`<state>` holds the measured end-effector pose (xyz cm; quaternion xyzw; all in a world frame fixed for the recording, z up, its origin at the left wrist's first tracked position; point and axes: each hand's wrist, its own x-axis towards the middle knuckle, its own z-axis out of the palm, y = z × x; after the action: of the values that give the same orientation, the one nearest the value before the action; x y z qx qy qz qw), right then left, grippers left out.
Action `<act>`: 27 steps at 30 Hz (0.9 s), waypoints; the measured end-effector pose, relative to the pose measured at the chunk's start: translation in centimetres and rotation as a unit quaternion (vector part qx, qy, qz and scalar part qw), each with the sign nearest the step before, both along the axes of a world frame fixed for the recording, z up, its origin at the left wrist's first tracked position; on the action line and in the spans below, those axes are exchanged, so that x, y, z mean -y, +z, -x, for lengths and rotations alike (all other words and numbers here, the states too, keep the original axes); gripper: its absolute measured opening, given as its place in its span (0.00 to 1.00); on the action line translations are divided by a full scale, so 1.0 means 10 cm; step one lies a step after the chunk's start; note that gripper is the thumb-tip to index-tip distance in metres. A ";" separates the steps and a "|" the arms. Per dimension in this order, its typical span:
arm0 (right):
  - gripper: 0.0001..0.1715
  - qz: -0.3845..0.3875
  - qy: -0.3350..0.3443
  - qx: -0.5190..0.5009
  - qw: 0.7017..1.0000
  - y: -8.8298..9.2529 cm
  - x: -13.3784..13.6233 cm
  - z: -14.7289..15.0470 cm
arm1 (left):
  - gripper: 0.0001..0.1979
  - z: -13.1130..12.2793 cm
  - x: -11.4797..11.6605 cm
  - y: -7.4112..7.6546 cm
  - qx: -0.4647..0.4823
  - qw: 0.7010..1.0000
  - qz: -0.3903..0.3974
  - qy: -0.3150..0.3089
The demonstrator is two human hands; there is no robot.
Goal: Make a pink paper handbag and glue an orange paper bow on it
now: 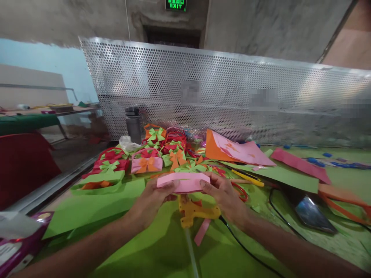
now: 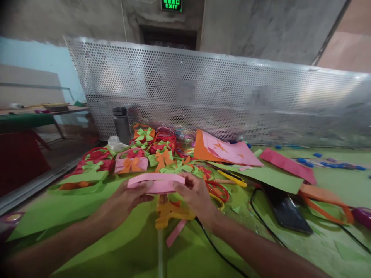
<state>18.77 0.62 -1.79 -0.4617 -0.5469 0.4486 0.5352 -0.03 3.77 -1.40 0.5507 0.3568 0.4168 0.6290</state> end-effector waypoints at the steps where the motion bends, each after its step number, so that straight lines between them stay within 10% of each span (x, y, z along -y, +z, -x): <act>1: 0.20 0.000 0.001 -0.001 1.000 0.03 -0.01 -0.01 | 0.13 -0.01 -0.02 0.04 -0.006 1.000 -0.013 0.004; 11: 0.18 0.053 -0.010 -0.035 0.998 0.27 -0.24 -0.09 | 0.12 -0.22 -0.36 0.38 0.012 0.995 -0.041 0.091; 21: 0.18 0.052 -0.032 0.027 0.998 0.18 -0.32 -0.20 | 0.15 -0.33 -0.33 0.22 0.076 0.996 0.040 0.010; 27: 0.33 -0.102 -0.113 0.168 0.974 0.08 -0.33 -0.32 | 0.10 -0.35 -0.35 0.16 0.098 0.988 0.109 0.054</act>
<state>21.93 3.96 -0.94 -0.5322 -0.6165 0.2427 0.5271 3.50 7.23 0.22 0.4151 0.3658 0.4608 0.6939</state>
